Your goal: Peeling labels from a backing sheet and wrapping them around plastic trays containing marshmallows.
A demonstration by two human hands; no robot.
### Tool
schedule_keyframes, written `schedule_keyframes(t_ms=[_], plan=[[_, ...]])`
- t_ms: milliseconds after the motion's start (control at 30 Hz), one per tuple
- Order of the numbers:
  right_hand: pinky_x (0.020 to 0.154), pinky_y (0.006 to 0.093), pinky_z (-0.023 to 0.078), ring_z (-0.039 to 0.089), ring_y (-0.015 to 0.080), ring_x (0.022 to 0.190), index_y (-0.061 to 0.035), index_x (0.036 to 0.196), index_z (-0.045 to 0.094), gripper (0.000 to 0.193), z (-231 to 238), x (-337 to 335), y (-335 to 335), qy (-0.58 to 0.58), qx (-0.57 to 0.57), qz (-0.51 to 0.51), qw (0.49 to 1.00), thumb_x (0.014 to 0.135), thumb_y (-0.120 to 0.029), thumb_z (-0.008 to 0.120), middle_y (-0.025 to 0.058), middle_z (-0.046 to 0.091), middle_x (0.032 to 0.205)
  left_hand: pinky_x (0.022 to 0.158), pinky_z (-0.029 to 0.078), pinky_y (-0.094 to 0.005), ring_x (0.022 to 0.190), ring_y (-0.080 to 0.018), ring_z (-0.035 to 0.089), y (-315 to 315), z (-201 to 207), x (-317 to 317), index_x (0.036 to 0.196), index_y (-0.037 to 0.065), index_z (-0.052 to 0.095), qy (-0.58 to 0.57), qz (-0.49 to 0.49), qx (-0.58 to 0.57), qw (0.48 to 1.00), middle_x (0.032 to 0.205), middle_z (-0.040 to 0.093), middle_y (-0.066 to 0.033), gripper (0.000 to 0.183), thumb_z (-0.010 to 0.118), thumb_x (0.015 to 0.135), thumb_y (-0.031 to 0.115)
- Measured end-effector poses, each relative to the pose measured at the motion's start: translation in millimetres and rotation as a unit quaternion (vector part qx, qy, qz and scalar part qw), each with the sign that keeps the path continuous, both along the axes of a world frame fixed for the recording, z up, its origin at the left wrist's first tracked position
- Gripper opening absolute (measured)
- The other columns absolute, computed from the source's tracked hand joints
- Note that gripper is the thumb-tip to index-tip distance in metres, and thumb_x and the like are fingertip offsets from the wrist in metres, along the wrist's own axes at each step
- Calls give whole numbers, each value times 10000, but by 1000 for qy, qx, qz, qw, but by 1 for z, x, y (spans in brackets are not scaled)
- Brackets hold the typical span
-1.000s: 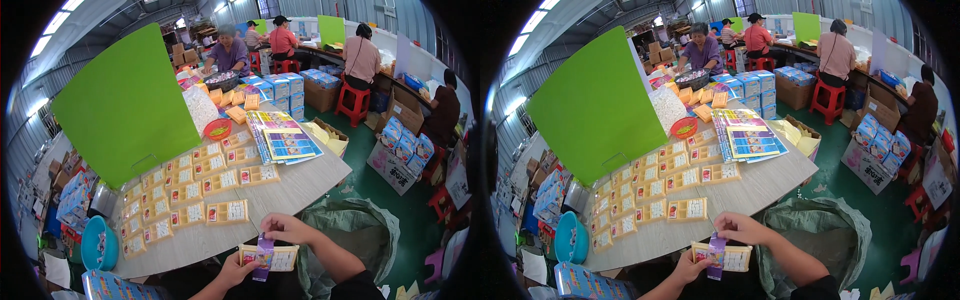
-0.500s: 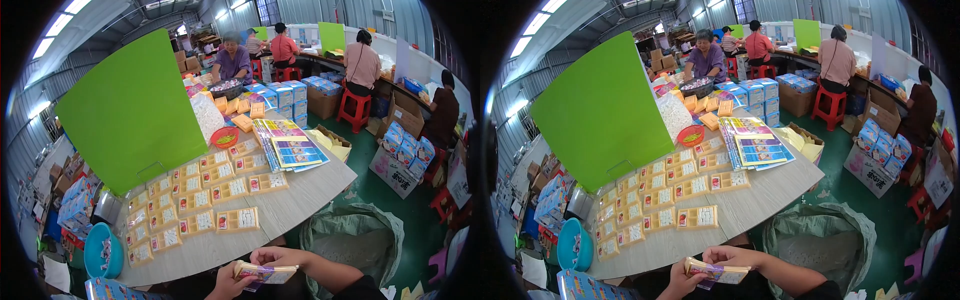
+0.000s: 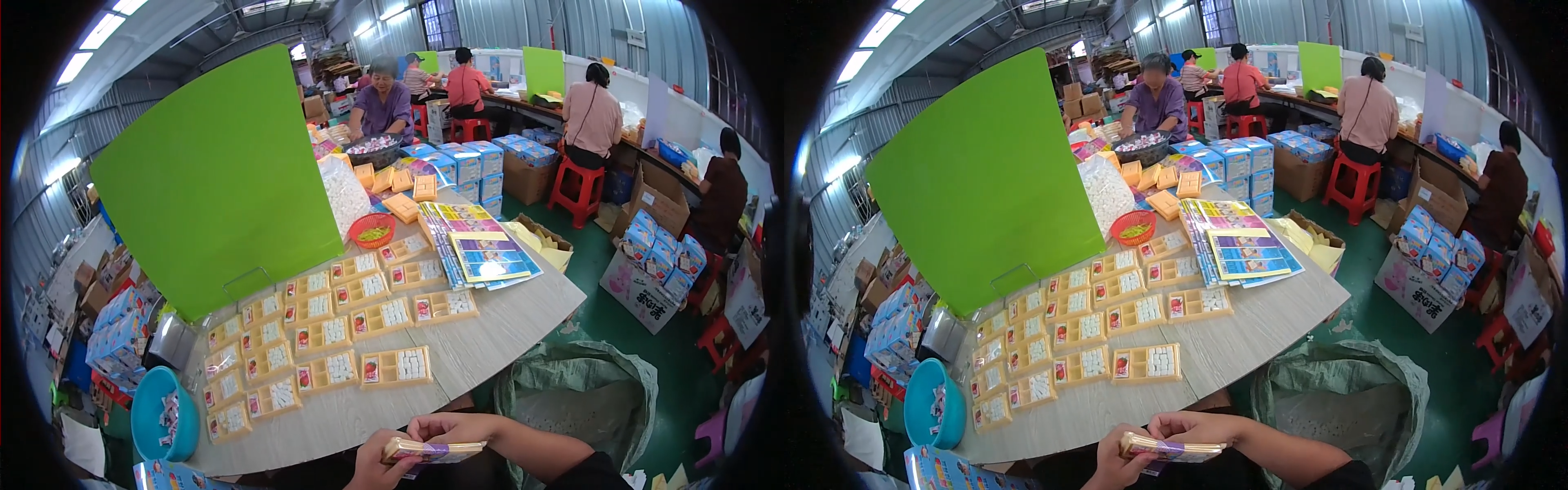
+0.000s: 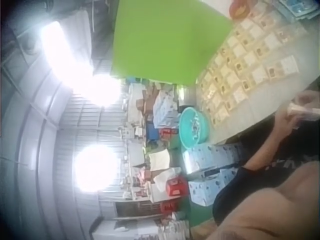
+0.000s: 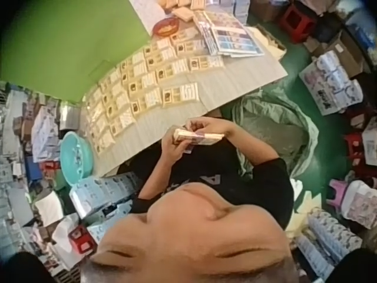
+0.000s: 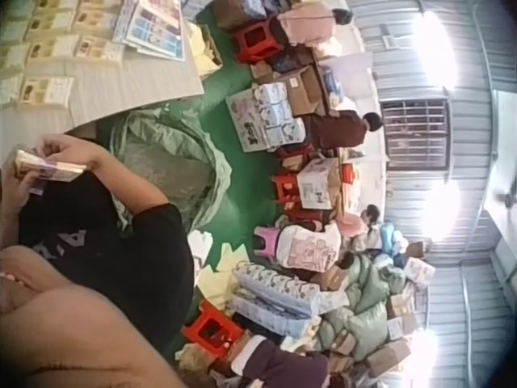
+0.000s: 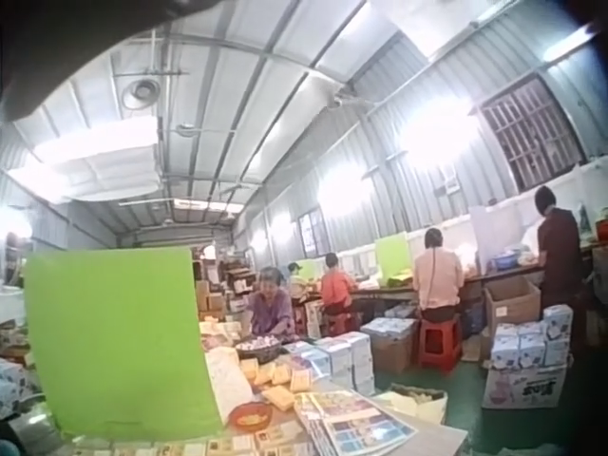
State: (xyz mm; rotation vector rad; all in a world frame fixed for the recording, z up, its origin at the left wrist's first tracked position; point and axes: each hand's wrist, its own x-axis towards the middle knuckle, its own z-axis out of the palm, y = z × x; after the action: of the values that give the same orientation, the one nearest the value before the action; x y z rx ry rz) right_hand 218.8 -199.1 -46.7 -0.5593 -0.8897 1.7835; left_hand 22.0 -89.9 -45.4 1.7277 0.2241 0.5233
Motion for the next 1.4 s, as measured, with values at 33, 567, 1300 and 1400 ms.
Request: schedule_keyframes(t_ms=[33, 567, 1300, 1400], plan=[[762, 196, 437, 539, 42, 914, -57, 1100, 516, 153, -4, 0, 0, -1, 0, -4, 1000, 1007, -132, 613, -12, 577, 1019, 715, 515, -287, 786, -144, 618, 3, 5, 3, 1027, 26, 618, -1, -4, 0, 1000, 889, 653, -56, 267, 792, 849, 124], [464, 212, 527, 697, 159, 838, -86, 1367, 478, 486, -42, -38, -1, 32, -131, 62, 989, 1015, -414, 551, 117, 644, 1071, 819, 550, -333, 938, -202, 653, 27, -65, -24, 1377, 34, 459, -27, 37, -21, 999, 1075, 639, -133, 589, 767, 898, 186], [620, 248, 465, 595, 106, 729, -44, 1071, 708, 283, 38, -40, 42, -458, 60, -246, 852, 808, 55, 740, 37, 630, 859, 817, 425, -318, 962, -175, 581, 75, 31, -47, 860, 224, 763, -59, 11, 315, 947, 973, 743, 81, 238, 855, 640, 237], [622, 275, 491, 629, 182, 730, -52, 1007, 739, 232, 36, -44, 45, -491, 144, -268, 817, 787, 21, 764, 67, 649, 867, 800, 419, -318, 948, -159, 556, 76, 28, -51, 834, 261, 767, -65, 29, 364, 929, 978, 737, 100, 177, 822, 666, 264]])
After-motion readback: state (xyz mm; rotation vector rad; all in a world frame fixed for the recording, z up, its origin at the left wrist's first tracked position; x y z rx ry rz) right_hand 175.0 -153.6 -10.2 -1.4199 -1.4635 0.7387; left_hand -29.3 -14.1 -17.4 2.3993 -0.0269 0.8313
